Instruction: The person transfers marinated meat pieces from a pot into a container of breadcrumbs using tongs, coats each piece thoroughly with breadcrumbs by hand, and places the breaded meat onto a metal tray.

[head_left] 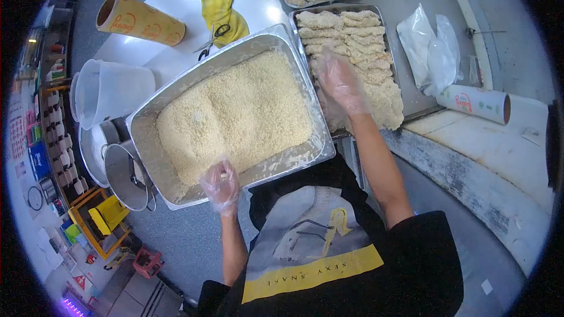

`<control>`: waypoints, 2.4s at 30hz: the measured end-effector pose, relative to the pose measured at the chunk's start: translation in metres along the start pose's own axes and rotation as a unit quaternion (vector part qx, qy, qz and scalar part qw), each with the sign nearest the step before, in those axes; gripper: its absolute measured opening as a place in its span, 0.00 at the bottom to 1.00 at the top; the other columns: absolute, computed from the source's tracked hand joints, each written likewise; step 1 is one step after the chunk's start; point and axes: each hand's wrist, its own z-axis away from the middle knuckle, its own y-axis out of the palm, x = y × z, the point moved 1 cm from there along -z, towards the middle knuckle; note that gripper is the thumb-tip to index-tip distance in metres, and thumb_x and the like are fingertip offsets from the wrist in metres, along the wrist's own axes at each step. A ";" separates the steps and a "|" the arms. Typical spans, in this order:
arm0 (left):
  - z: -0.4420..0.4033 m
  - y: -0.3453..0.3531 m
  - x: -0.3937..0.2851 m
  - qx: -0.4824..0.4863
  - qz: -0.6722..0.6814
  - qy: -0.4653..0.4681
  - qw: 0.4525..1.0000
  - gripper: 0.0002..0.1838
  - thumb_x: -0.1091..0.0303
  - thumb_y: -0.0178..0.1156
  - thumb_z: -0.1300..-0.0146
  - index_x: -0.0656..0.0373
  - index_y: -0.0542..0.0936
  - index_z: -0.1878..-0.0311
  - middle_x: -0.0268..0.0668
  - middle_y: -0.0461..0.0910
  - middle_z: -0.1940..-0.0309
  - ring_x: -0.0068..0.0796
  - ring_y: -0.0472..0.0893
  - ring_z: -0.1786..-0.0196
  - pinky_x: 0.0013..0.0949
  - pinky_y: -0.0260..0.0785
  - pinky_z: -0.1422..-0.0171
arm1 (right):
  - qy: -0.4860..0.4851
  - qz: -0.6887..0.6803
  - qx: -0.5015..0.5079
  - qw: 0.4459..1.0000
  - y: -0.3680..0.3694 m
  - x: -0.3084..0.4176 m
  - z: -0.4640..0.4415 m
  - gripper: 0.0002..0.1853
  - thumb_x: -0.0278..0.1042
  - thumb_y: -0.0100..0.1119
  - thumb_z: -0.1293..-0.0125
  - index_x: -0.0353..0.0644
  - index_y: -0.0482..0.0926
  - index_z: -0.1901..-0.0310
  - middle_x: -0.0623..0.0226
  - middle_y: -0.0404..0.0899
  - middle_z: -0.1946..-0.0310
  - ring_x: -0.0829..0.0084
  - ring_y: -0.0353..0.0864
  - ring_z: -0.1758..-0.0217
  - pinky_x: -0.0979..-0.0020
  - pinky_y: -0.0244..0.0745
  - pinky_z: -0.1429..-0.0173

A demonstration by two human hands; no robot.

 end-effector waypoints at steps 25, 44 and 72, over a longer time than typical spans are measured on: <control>0.003 0.000 0.003 -0.003 -0.008 -0.007 1.000 0.08 0.69 0.67 0.36 0.55 0.80 0.71 0.38 0.80 0.75 0.41 0.80 0.71 0.44 0.68 0.61 | -0.120 0.092 -0.044 0.987 0.026 -0.028 -0.060 0.22 0.34 0.56 0.33 0.33 0.74 0.40 0.41 0.82 0.63 0.42 0.82 0.56 0.46 0.76 0.52; -0.002 -0.005 0.000 0.011 0.007 -0.009 1.000 0.08 0.70 0.65 0.34 0.57 0.80 0.71 0.40 0.81 0.77 0.43 0.79 0.74 0.45 0.69 0.63 | -0.049 -0.032 -0.177 0.983 -0.101 -0.097 0.015 0.18 0.27 0.50 0.26 0.35 0.76 0.37 0.46 0.82 0.43 0.50 0.81 0.38 0.59 0.73 0.32; -0.102 0.210 -0.392 0.448 -0.032 0.709 0.544 0.18 0.66 0.64 0.42 0.59 0.82 0.48 0.43 0.82 0.52 0.44 0.82 0.47 0.46 0.75 0.38 | 0.211 -0.141 -0.331 0.909 -0.055 -0.097 0.200 0.19 0.22 0.54 0.35 0.33 0.77 0.42 0.45 0.77 0.44 0.43 0.76 0.40 0.51 0.72 0.34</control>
